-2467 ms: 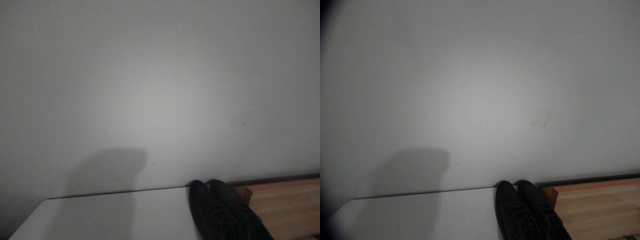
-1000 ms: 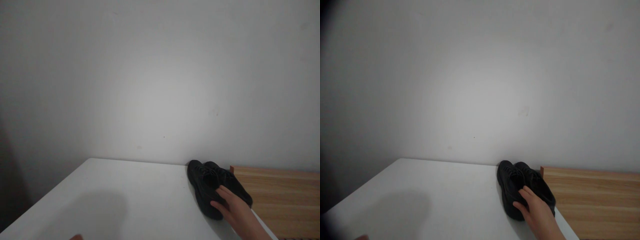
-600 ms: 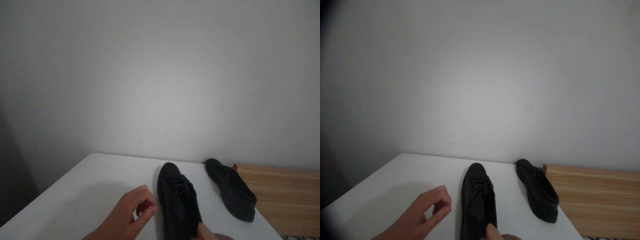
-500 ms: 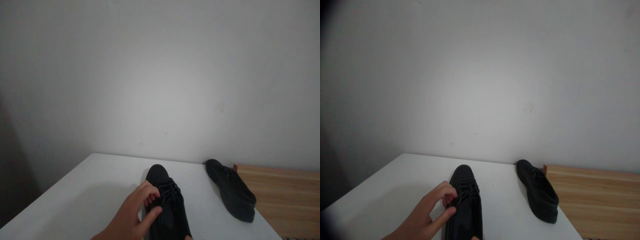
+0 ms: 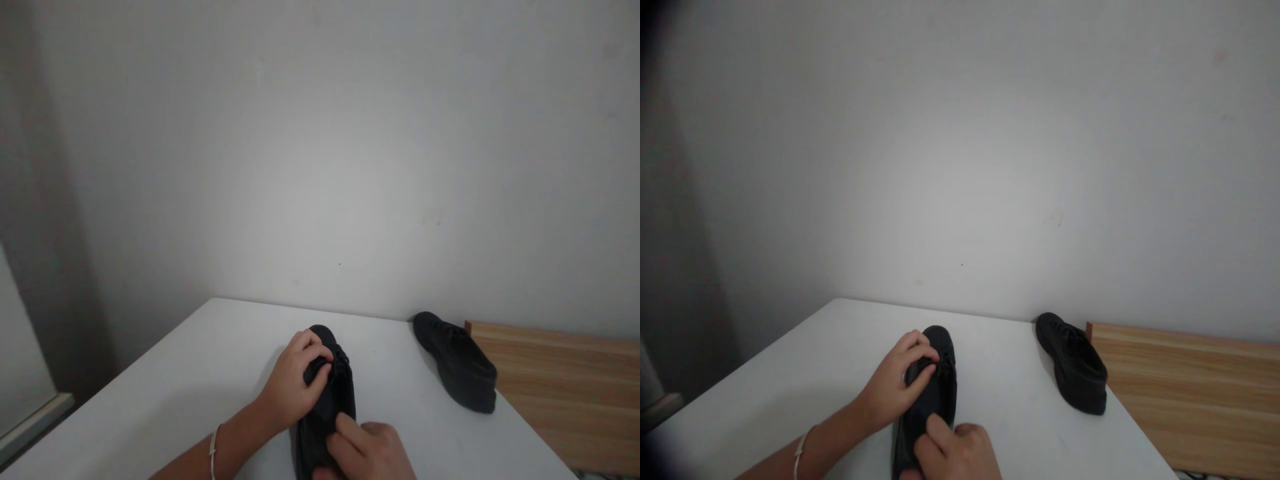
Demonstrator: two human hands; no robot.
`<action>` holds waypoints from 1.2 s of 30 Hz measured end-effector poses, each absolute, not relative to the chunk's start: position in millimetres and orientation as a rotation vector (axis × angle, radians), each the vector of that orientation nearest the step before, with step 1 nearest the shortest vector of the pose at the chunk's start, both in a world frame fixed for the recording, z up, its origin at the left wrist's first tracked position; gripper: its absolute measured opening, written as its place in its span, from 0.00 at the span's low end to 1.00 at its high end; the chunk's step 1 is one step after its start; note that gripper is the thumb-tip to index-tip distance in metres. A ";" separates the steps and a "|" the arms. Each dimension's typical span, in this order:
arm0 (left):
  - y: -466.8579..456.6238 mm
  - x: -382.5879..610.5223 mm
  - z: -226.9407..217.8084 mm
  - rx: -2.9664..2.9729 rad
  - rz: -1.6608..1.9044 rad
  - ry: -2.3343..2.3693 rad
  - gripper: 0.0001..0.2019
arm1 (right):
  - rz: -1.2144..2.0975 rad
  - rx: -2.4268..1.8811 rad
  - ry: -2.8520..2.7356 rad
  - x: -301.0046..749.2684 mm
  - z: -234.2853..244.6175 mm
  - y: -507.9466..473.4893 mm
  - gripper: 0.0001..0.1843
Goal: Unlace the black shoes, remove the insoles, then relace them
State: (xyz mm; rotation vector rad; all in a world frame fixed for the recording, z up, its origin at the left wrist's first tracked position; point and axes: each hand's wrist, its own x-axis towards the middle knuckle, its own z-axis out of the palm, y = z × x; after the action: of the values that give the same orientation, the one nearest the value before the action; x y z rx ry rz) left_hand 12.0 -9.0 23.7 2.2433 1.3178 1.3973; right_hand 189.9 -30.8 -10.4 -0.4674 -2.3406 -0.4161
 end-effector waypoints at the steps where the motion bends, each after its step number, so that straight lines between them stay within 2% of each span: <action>1: -8.4 11.8 22.1 2.248 1.418 1.306 0.08 | -0.332 -0.481 -2.337 190.8 -4.2 -34.1 0.20; 6: -4.9 12.4 16.9 2.149 1.522 1.265 0.06 | 0.344 -0.513 -2.174 206.1 27.1 -25.2 0.14; 9: 1.9 12.7 18.5 2.130 1.531 1.226 0.06 | 0.505 -0.594 -1.931 209.1 41.8 11.2 0.14; 12: 11.5 9.7 23.7 2.151 1.448 1.136 0.06 | 0.763 -0.587 -1.937 202.9 50.1 50.8 0.13; 16: 19.2 1.6 26.0 2.186 1.348 1.041 0.04 | 0.826 -0.490 -1.916 196.8 42.2 74.1 0.15; 21: 17.9 -3.4 15.1 2.174 1.406 0.914 0.05 | 0.885 -0.349 -2.092 203.5 21.2 68.1 0.14; 26: 18.0 -0.4 6.0 2.111 1.462 0.903 0.05 | 0.960 -0.305 -2.134 208.4 14.7 68.6 0.27; 28: 19.1 0.7 4.3 2.086 1.481 0.914 0.05 | 0.962 -0.302 -2.108 207.0 13.7 69.8 0.24; 31: 19.5 1.5 4.2 2.070 1.498 0.911 0.06 | 0.928 -0.308 -2.045 202.2 11.8 67.9 0.13; 36: 16.9 0.6 6.8 2.080 1.502 0.892 0.06 | 0.866 -0.346 -1.909 191.3 6.6 59.2 0.11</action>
State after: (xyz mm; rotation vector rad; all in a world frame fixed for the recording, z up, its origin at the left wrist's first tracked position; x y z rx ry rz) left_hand 0.6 16.9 6.8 2.0795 0.8918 1.5015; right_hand 191.3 59.2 6.6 -0.3457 -1.9088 0.8657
